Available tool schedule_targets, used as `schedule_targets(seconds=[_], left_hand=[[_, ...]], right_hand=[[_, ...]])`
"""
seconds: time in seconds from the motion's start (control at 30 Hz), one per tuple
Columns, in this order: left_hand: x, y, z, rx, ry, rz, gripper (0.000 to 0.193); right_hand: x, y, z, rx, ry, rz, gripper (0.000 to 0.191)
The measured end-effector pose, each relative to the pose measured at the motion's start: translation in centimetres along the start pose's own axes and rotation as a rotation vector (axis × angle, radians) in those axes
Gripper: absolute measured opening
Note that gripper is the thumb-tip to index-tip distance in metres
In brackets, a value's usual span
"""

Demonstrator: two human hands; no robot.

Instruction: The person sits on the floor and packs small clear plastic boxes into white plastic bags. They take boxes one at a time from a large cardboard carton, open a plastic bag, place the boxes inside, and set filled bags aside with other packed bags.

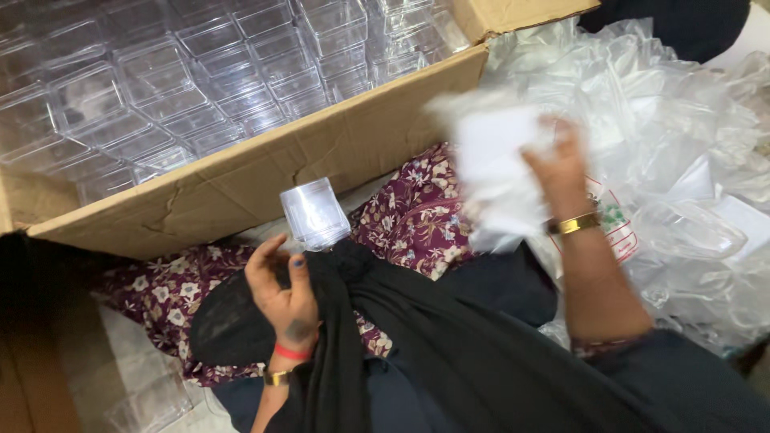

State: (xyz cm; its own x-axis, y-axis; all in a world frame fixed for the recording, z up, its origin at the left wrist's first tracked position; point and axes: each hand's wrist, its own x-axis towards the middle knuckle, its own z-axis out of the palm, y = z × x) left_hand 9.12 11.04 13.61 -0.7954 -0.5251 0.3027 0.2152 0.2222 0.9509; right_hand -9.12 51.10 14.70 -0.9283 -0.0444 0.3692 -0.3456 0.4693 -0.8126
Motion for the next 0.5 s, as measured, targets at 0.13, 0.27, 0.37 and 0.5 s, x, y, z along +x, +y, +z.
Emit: schedule_targets(seconds=[0.13, 0.27, 0.37, 0.5], left_hand=[[-1.1, 0.3, -0.5, 0.043, 0.014, 0.048, 0.035], [-1.5, 0.1, 0.2, 0.082, -0.003, 0.072, 0.035], [-1.7, 0.1, 0.5, 0.168, -0.038, 0.164, 0.034], [-1.9, -0.1, 0.5, 0.246, -0.07, 0.214, 0.036]], right_hand=[[1.2, 1.1, -8.2, -0.671, 0.433, 0.033, 0.081], [1.3, 0.8, -7.1, -1.01, 0.357, -0.103, 0.082], [1.9, 1.9, -4.1, -0.999, 0.29, 0.044, 0.08], [4.0, 6.0, -2.8, -0.936, 0.211, 0.206, 0.075]])
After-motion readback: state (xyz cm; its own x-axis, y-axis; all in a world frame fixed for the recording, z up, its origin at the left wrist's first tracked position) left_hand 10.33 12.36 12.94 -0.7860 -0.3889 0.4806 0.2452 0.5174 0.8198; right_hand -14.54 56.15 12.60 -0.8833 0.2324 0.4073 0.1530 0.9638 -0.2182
